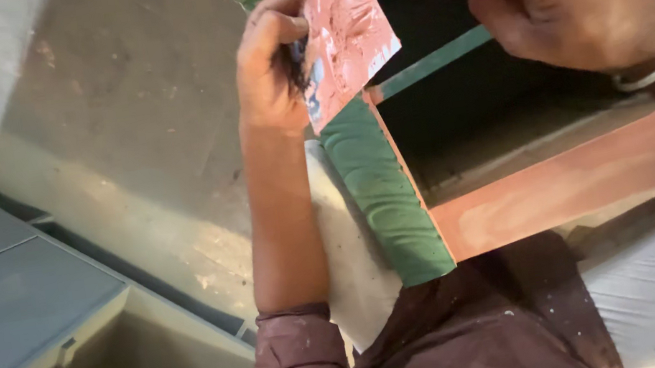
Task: The person uses a small rectangular card to scoop a pink paste from a container and applies it into the grooves of a green wooden furniture frame. They repeatedly scoop and fill the decorative recesses along the frame's edge.
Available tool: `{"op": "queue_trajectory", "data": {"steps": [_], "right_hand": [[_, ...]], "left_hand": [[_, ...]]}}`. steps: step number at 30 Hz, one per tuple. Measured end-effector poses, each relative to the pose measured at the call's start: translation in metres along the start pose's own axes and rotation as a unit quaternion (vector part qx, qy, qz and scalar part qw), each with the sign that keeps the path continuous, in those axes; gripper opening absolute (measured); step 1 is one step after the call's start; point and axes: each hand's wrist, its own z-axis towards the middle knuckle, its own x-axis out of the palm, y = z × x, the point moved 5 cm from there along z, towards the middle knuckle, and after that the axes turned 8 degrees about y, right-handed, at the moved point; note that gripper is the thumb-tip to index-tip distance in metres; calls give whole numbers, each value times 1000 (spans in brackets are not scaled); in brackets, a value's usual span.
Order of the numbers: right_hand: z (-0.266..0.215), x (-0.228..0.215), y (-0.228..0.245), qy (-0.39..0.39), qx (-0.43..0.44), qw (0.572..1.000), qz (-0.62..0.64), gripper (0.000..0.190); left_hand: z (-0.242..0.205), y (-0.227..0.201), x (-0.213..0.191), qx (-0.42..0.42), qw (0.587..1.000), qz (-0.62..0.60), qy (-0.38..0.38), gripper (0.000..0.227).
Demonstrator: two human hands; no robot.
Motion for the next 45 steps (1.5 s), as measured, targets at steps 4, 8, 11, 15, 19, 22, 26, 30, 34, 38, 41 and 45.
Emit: {"op": "queue_trajectory", "data": {"steps": [4,8,11,15,19,22,26,30,34,38,41,45], "right_hand": [[2,8,3,-77,-67,927,360,53],[9,24,16,-24,-51,835,547,61],[11,15,26,-23,-58,867,494,64],[7,4,34,-125,-101,976,149,57],[18,18,34,-116,-112,983,92,60],[31,25,26,-78,-83,989,-89,62],[57,65,28,-52,-28,994,-94,61],[74,119,31,-97,-3,975,-200,63],[73,139,22,-84,43,970,-225,79],[73,126,13,-91,80,982,-144,53],[75,120,14,-129,61,980,-138,45],[76,131,25,-141,41,975,-170,49]], "left_hand": [[2,4,14,24,997,-33,62,48],[2,12,22,21,996,-71,51,47],[-3,2,4,53,995,-63,-56,48],[-8,-7,-7,54,998,41,9,47],[-12,-6,-16,78,997,7,25,41],[-13,-17,-31,119,992,-19,-34,39],[-13,-23,-37,182,983,-5,-21,43],[-11,-18,-54,205,974,-43,-86,43],[-9,-15,-58,204,978,-49,-22,36],[-8,-17,-59,204,977,-52,-42,34],[-6,-19,-58,207,975,-49,-65,32],[-8,-13,-61,195,973,-50,-117,36]]}}
